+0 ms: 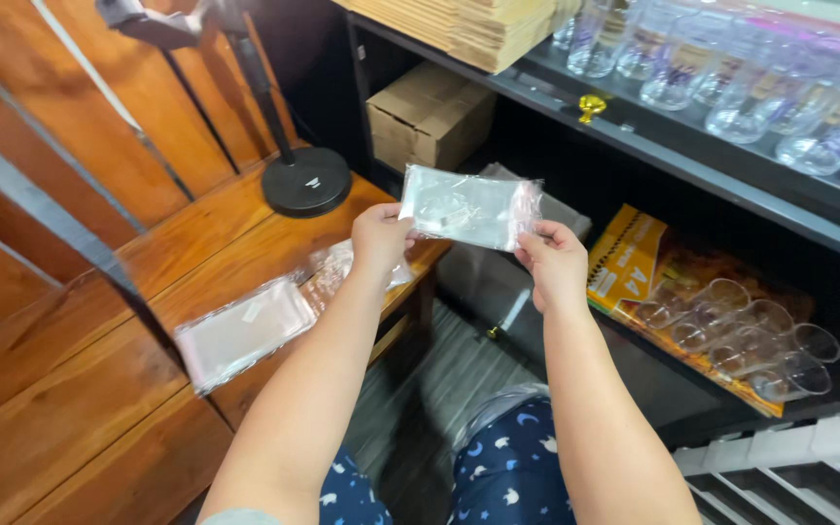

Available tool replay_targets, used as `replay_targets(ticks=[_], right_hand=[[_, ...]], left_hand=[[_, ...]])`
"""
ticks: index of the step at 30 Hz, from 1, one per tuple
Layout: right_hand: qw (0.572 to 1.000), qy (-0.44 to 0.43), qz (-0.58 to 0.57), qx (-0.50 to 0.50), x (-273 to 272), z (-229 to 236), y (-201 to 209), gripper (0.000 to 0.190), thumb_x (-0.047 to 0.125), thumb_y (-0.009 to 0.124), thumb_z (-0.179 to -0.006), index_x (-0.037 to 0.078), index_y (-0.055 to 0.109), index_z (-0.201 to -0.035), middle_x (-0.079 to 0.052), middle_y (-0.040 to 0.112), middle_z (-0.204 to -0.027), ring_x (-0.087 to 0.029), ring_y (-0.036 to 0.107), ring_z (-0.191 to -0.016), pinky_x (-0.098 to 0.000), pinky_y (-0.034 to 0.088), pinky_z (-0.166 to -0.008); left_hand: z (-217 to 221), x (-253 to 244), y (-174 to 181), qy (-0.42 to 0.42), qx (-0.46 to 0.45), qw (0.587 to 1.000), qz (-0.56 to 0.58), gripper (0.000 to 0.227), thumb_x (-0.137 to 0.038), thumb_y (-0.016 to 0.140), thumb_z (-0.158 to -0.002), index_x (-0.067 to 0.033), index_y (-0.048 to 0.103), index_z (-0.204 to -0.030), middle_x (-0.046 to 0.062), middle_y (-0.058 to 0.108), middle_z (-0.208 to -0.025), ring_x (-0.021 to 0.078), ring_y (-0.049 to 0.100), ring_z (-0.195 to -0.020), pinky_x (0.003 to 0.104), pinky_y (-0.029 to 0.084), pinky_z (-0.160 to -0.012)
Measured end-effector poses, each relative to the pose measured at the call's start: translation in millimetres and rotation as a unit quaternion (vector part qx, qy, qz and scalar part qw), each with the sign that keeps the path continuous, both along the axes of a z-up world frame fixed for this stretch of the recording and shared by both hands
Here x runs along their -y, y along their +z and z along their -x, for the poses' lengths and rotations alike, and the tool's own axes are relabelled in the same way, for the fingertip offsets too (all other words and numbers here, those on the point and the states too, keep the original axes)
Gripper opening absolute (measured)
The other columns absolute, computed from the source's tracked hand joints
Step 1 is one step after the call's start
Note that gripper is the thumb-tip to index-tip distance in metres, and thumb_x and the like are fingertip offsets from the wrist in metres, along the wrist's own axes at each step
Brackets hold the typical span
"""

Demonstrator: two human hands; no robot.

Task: The person repeatedly picks up stacks of plastic bags from a wooden bench and places them onto a nearby shelf. The task involves moving the bags one at a time from the bench to the shelf.

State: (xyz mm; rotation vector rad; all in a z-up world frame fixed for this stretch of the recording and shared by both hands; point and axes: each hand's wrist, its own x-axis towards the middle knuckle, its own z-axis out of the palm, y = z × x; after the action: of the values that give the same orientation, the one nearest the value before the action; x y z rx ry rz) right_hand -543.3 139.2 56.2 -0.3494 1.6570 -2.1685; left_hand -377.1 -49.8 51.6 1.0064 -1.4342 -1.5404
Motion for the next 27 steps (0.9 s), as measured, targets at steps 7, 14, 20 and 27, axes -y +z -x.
replay_targets(ticks=[7, 14, 20, 27], right_hand=[[0.997, -0.071, 0.001, -0.015, -10.5, 50.7, -25.2, 0.025, -0.001, 0.076, -0.088, 0.005, 0.069, -0.111, -0.008, 0.066, -0.087, -0.013, 0.070, -0.072, -0.0262, 0.068, -0.071], [0.989, -0.135, -0.010, -0.051, 6.1, 88.6, -57.9, 0.029, 0.000, 0.076, -0.088, 0.004, 0.068, -0.116, -0.010, 0.069, -0.088, -0.010, 0.068, -0.071, -0.0211, 0.065, -0.066], [0.981, -0.161, -0.049, -0.093, 4.2, 76.2, -55.5, 0.045, -0.003, 0.075, -0.087, 0.011, 0.062, -0.128, -0.012, 0.068, -0.085, -0.015, 0.071, -0.069, -0.0247, 0.067, -0.064], [0.908, -0.185, -0.300, -0.229, 4.3, 79.8, -76.1, 0.016, 0.023, 0.078, -0.084, 0.036, 0.080, -0.092, 0.014, 0.074, -0.082, -0.006, 0.071, -0.075, -0.0240, 0.058, -0.074]], left_hand=[[64.5, -17.3, 23.6, -0.030, 0.055, 0.998, 0.026, 0.034, -0.003, 0.074, -0.085, 0.0031, 0.071, -0.118, 0.016, 0.076, -0.095, 0.0219, 0.078, -0.078, 0.031, 0.068, -0.068], [110.5, -4.2, 18.1, -0.036, 0.128, 0.989, 0.067, 0.030, -0.012, 0.076, -0.087, -0.0065, 0.076, -0.116, 0.008, 0.079, -0.098, 0.0203, 0.077, -0.092, 0.034, 0.065, -0.079], [133.7, 7.4, 3.5, -0.032, 0.187, 0.978, 0.086, 0.030, -0.020, 0.079, -0.085, -0.0161, 0.078, -0.115, 0.000, 0.080, -0.100, 0.0201, 0.075, -0.106, 0.036, 0.060, -0.096], [134.5, -1.8, 13.0, -0.029, 0.205, 0.975, 0.077, 0.034, -0.021, 0.078, -0.085, -0.0158, 0.076, -0.118, 0.001, 0.080, -0.102, 0.0220, 0.073, -0.112, 0.037, 0.057, -0.100]])
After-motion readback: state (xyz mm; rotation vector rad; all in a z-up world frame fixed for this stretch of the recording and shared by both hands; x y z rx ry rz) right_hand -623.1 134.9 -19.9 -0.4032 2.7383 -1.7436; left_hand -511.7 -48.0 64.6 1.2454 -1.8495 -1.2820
